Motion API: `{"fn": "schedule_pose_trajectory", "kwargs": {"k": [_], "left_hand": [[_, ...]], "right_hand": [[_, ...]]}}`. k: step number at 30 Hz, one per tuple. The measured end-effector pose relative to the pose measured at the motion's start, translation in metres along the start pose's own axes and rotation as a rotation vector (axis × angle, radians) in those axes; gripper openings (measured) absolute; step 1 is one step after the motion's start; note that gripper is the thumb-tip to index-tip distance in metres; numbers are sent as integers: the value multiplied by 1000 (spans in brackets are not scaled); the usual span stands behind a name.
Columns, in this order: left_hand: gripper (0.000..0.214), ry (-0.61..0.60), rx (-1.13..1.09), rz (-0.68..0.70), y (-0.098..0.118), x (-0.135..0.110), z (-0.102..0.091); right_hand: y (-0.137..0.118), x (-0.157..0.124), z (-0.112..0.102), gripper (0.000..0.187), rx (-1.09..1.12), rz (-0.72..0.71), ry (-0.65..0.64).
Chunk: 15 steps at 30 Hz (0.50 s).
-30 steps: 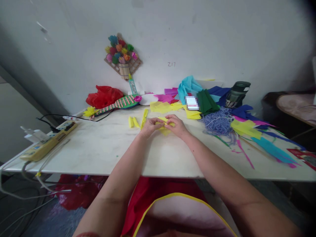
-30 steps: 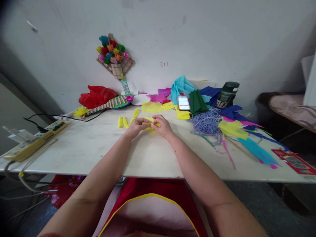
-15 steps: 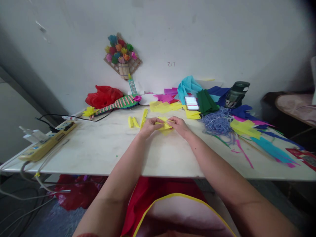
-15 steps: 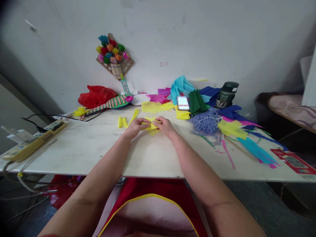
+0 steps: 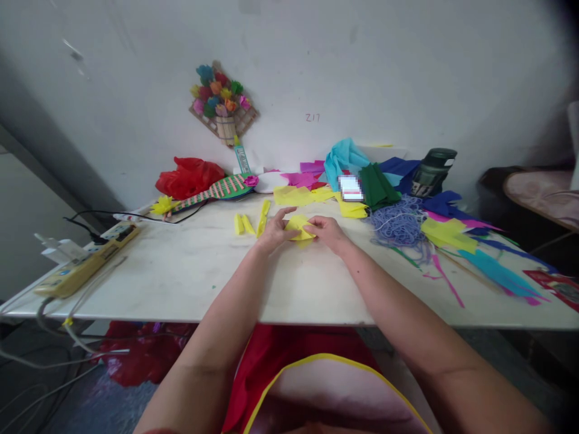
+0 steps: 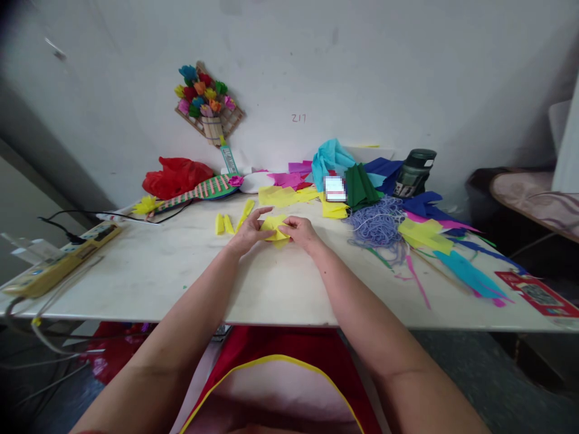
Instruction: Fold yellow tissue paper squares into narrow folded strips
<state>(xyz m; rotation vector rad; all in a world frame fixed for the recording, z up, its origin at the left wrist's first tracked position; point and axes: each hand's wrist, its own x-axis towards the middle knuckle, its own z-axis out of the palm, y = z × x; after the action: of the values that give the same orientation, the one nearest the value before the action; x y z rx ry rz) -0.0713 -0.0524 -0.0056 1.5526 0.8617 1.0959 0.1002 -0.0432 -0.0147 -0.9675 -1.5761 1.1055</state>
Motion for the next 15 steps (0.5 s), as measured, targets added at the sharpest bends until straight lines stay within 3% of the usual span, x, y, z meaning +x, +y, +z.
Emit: {"fn": "schedule_pose_trajectory", "kwargs": {"k": [15], "left_hand": [[50, 91, -47, -24, -10, 6, -3]], "right_hand": [[1, 1, 2, 25, 122, 69, -7]]}}
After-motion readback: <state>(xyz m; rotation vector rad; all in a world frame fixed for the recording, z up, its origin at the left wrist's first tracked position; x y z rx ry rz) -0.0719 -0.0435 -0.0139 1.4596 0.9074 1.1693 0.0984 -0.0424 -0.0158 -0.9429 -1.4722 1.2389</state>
